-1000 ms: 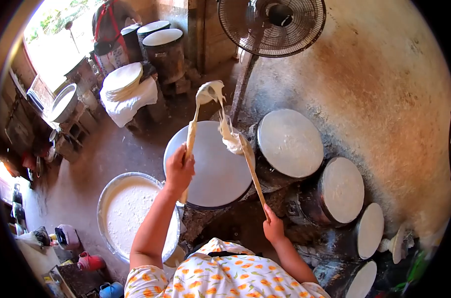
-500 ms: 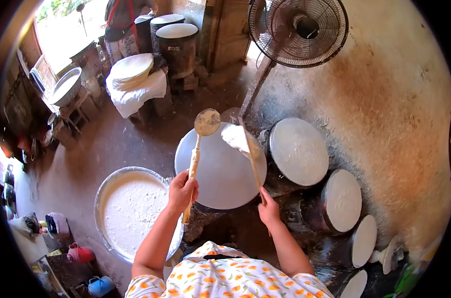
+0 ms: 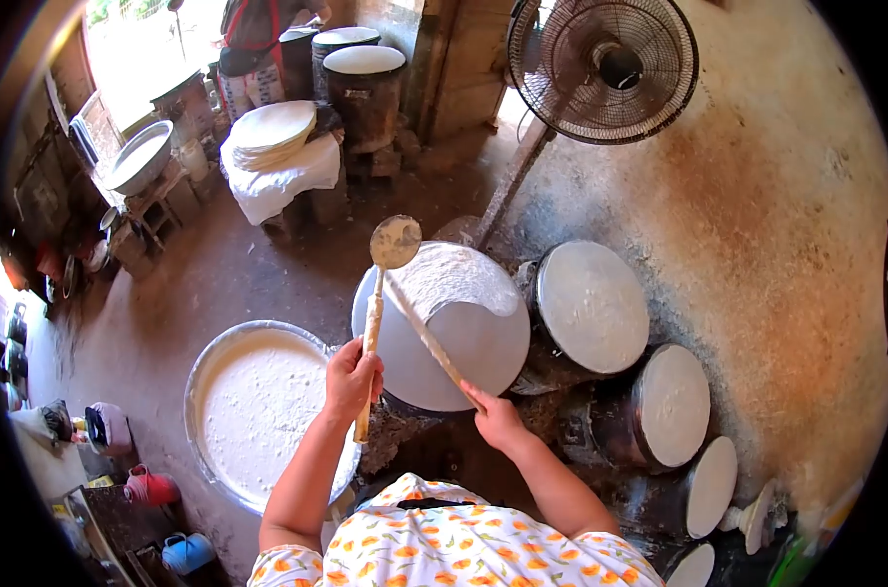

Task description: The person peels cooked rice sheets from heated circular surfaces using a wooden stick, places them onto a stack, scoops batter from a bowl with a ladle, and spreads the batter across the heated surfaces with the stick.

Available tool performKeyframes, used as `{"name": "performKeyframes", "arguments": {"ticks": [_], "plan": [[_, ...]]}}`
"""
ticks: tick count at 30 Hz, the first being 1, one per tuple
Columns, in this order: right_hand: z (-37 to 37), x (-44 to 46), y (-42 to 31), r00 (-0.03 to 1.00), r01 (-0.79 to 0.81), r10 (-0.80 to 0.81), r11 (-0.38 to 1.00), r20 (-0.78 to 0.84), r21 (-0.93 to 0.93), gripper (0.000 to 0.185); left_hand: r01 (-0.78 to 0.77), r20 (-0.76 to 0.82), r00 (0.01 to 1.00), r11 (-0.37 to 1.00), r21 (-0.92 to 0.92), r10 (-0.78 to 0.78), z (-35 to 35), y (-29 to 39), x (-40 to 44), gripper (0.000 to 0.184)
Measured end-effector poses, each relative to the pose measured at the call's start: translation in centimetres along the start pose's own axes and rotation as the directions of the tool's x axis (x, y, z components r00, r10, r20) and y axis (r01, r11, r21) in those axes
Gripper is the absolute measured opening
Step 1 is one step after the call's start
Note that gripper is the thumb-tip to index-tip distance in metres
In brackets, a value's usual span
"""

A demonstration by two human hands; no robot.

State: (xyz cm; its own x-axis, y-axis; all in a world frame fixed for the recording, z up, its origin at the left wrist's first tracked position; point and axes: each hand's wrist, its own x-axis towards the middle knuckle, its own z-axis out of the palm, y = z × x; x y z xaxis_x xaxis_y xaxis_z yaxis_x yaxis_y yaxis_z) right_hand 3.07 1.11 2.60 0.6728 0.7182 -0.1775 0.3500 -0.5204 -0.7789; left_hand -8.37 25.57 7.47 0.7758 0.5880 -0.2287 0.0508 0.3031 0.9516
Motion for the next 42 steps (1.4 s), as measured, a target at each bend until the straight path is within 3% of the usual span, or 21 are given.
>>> {"name": "performKeyframes", "arguments": {"ticks": [2, 4, 6, 8, 11, 12, 14, 17, 18, 22, 24, 26, 28, 30, 32, 34, 35, 38, 40, 42], "plan": [[-1.4, -1.0, 0.8, 0.999, -0.033, 0.031, 0.999, 0.039, 0.038, 0.059, 0.003, -0.016, 1.0, 1.0, 0.004, -0.003, -0.1, -0.2, -0.2, 0.011], [-2.9, -0.7, 2.6, 0.98, -0.117, 0.122, 0.992, -0.157, 0.042, 0.059, 0.008, -0.034, 0.999, 1.0, 0.01, -0.008, -0.3, -0.3, -0.4, 0.011], [-3.9, 1.6, 3.8, 0.922, -0.045, 0.099, 0.988, -0.375, 0.151, 0.056, -0.01, -0.021, 1.0, 0.999, 0.048, 0.011, -0.4, -0.2, -0.8, 0.011], [-3.5, 4.3, 6.0, 0.944, -0.02, 0.082, 0.981, -0.32, 0.193, 0.059, -0.014, -0.043, 0.999, 0.999, 0.044, 0.016, -0.3, -0.3, -1.1, 0.011], [-2.1, 4.9, 2.8, 0.995, -0.089, 0.094, 0.989, -0.033, 0.118, 0.06, -0.024, -0.073, 0.997, 0.999, 0.032, 0.027, -0.2, -0.4, -1.3, 0.011], [-2.0, 3.9, 2.6, 0.995, -0.088, 0.092, 0.989, -0.028, 0.119, 0.06, -0.029, -0.086, 0.996, 0.999, 0.022, 0.031, -0.3, -0.4, -1.5, 0.011], [-1.5, 1.7, 2.7, 0.992, 0.124, -0.125, 0.989, 0.009, 0.081, 0.058, -0.031, -0.1, 0.994, 0.999, 0.015, 0.032, -0.3, -0.3, -1.8, 0.011], [-3.6, -1.1, 2.3, 0.992, 0.057, -0.067, 0.994, 0.111, 0.088, 0.057, -0.04, -0.118, 0.992, 0.999, -0.007, 0.038, -0.3, -0.4, -2.1, 0.012], [-4.2, -0.7, 2.6, 0.991, 0.061, -0.071, 0.994, 0.116, 0.091, 0.057, -0.049, -0.12, 0.992, 0.999, -0.019, 0.046, -0.3, -0.5, -2.2, 0.012], [-5.3, 5.3, 4.3, 0.983, 0.049, -0.031, 0.994, -0.183, 0.093, 0.062, -0.054, -0.146, 0.988, 0.999, 0.007, 0.055, -0.2, -0.8, -2.7, 0.012], [-5.5, 7.2, 4.0, 0.994, 0.001, 0.012, 0.993, -0.113, 0.118, 0.063, -0.026, -0.188, 0.982, 1.0, -0.005, 0.024, 0.1, -0.4, -3.3, 0.013], [-5.5, 7.1, 2.8, 0.986, -0.089, 0.066, 0.984, 0.151, 0.152, 0.065, -0.036, -0.209, 0.977, 0.999, -0.016, 0.032, -0.3, 0.2, -4.3, 0.013], [-6.0, 5.0, 3.8, 0.978, -0.021, -0.014, 0.986, 0.207, 0.167, 0.059, -0.081, -0.204, 0.977, 0.996, -0.047, 0.07, -1.4, 0.1, -5.2, 0.014], [-8.3, 2.0, 2.3, 0.911, -0.221, 0.122, 0.951, 0.393, 0.216, 0.06, -0.094, -0.245, 0.966, 0.995, -0.022, 0.086, -2.0, 0.0, -6.0, 0.013], [-8.7, 2.1, 3.9, 0.896, -0.272, 0.166, 0.939, 0.413, 0.211, 0.061, -0.105, -0.247, 0.964, 0.994, -0.031, 0.094, -1.8, -0.2, -6.3, 0.013], [-8.1, 4.1, 5.1, 0.997, 0.017, -0.022, 0.997, 0.077, 0.07, 0.059, -0.121, -0.247, 0.963, 0.992, -0.033, 0.109, -1.5, -0.4, -6.3, 0.013], [-7.8, 5.2, 4.6, 1.0, 0.009, -0.011, 0.992, 0.01, 0.123, 0.058, -0.115, -0.257, 0.961, 0.993, -0.031, 0.103, -1.2, -0.6, -6.3, 0.012], [-6.7, 7.1, 4.4, 0.999, 0.03, -0.034, 0.991, 0.034, 0.133, 0.058, -0.122, -0.277, 0.955, 0.992, -0.041, 0.106, -0.6, -0.5, -7.2, 0.012], [-7.8, 5.2, 2.2, 0.939, -0.27, 0.229, 0.953, 0.255, 0.138, 0.06, -0.117, -0.283, 0.953, 0.993, -0.025, 0.105, -0.7, -0.2, -8.2, 0.012], [-8.6, 3.3, 4.1, 0.93, 0.054, -0.106, 0.987, 0.352, 0.154, 0.061, -0.112, -0.305, 0.947, 0.993, -0.031, 0.097, -0.9, 0.1, -9.0, 0.012]]}}
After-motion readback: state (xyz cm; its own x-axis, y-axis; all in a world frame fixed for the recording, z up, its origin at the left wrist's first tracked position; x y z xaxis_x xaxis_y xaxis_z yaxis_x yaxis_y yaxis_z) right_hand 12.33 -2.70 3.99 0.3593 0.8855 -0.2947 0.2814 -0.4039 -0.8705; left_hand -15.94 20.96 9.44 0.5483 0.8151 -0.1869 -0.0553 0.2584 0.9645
